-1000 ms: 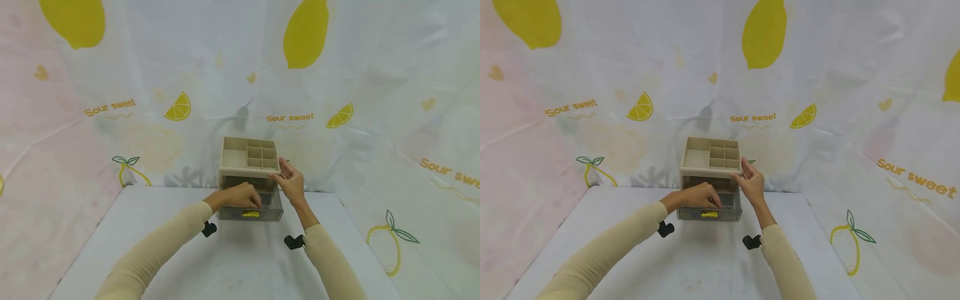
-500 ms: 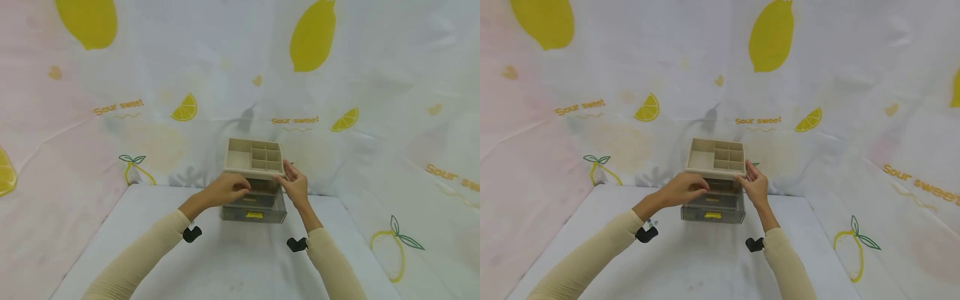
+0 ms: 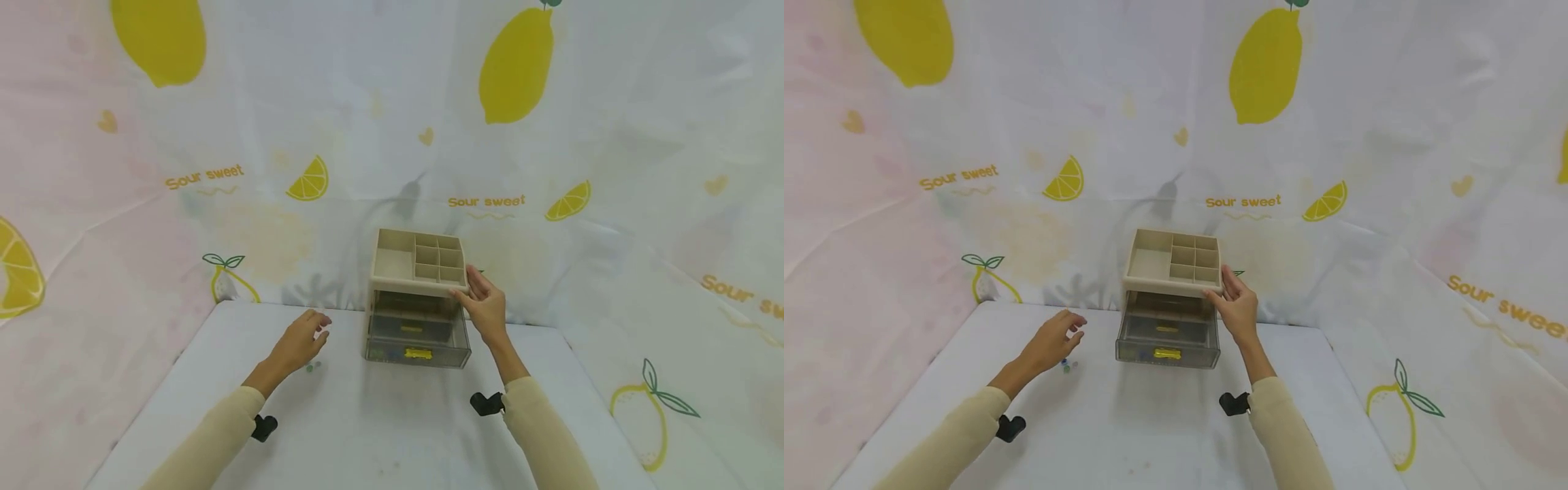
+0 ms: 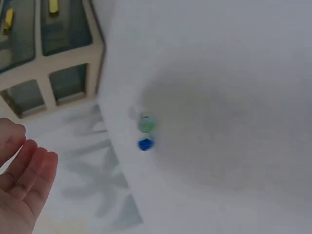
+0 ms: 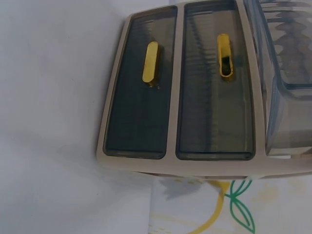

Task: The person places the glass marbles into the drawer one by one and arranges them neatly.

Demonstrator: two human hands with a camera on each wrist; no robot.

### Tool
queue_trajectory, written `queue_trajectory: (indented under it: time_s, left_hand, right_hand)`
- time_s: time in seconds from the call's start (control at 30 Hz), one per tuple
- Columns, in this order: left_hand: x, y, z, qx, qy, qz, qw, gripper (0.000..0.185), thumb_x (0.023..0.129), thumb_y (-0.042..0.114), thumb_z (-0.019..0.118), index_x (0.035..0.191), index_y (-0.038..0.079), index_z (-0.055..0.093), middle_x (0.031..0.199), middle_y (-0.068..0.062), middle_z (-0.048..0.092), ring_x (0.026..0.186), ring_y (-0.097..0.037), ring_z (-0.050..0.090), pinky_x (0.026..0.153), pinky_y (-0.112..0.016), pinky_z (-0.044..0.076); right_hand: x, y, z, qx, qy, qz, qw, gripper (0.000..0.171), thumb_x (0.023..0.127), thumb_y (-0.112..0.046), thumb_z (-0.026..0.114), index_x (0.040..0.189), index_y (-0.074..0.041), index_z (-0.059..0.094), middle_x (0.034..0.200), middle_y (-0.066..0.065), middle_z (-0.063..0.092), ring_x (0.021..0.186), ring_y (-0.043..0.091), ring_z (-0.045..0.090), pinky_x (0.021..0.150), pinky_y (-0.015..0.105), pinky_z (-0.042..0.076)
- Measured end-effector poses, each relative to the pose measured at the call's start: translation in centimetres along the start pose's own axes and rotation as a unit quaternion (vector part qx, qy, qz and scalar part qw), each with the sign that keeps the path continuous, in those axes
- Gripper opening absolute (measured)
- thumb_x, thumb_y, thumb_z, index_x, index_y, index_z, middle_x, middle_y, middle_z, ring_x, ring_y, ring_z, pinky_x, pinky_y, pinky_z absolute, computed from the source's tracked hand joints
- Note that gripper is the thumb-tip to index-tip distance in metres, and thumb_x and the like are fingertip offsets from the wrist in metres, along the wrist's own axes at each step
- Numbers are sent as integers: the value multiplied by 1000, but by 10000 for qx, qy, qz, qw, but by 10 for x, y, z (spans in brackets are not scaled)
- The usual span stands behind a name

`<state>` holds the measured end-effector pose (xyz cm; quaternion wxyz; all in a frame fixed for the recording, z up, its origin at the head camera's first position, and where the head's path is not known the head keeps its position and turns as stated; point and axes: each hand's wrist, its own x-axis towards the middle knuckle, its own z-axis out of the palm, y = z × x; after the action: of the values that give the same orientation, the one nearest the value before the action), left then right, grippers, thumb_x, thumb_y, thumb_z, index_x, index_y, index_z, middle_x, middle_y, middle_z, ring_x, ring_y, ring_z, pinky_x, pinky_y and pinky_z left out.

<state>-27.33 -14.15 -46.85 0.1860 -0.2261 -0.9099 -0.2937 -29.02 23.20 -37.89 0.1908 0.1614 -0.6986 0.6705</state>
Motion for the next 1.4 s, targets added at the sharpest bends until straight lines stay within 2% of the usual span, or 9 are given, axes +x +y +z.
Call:
queue_trajectory:
  time_s: [0.17, 0.37, 0.53, 0.7, 1.07, 1.23, 1.4]
  left_hand:
    - [-15, -30, 14, 340, -764, -684, 9941, 13, 89, 3, 66, 102, -1, 65, 92, -8, 60, 85, -26, 61, 74, -40, 52]
    - [-24, -51, 25, 403, -1215, -1285, 9834, 14, 87, 5, 67, 97, -4, 67, 87, -9, 59, 83, -25, 58, 75, -41, 51]
    - [-30, -67, 32, 193, -1249, -1481, 9809, 9, 83, -1, 67, 92, -4, 68, 82, -6, 58, 78, -21, 57, 72, -38, 51]
    - [-32, -77, 37, 43, -1233, -1432, 9820, 7, 83, -2, 70, 89, 1, 70, 82, -3, 60, 78, -18, 57, 72, -36, 52]
    - [-34, -75, 37, 47, -974, -1451, 9846, 7, 82, -1, 70, 88, 2, 72, 83, -4, 62, 79, -19, 59, 74, -38, 53]
    - [-35, -76, 38, -38, -838, -1372, 9870, 8, 82, -3, 70, 87, 1, 72, 83, -4, 61, 78, -19, 57, 73, -38, 52]
    - [-37, -77, 37, -206, -688, -1431, 9871, 9, 81, -3, 70, 88, 2, 73, 84, -5, 62, 79, -19, 58, 74, -37, 51]
  right_hand:
    - [-2, -1, -1, -11, -10, 39, 10000, 69, 81, 7, 74, 141, 12, 39, 145, 26, 40, 135, 34, 39, 104, 32, 37]
    - [-2, -1, 1, -36, 53, 18, 10000, 70, 80, 6, 75, 140, 12, 40, 144, 25, 42, 134, 34, 41, 103, 32, 38]
    - [-2, 0, 2, -39, 35, 29, 10000, 70, 81, 6, 75, 141, 11, 40, 145, 24, 41, 134, 34, 41, 103, 32, 38]
    - [-3, 1, 1, 30, 22, -41, 10000, 69, 81, 7, 74, 141, 13, 39, 145, 26, 40, 134, 34, 40, 104, 34, 37]
    - [-3, 0, 1, -92, 6, -49, 9999, 68, 82, 7, 74, 140, 13, 39, 145, 26, 40, 135, 34, 39, 104, 32, 37]
    - [-2, 1, 1, -14, 34, -34, 10000, 68, 82, 7, 74, 140, 13, 39, 145, 26, 40, 135, 34, 39, 104, 31, 37]
    - [-2, 1, 2, -53, 51, -7, 10000, 69, 81, 6, 74, 140, 12, 40, 145, 25, 40, 135, 33, 40, 105, 33, 36]
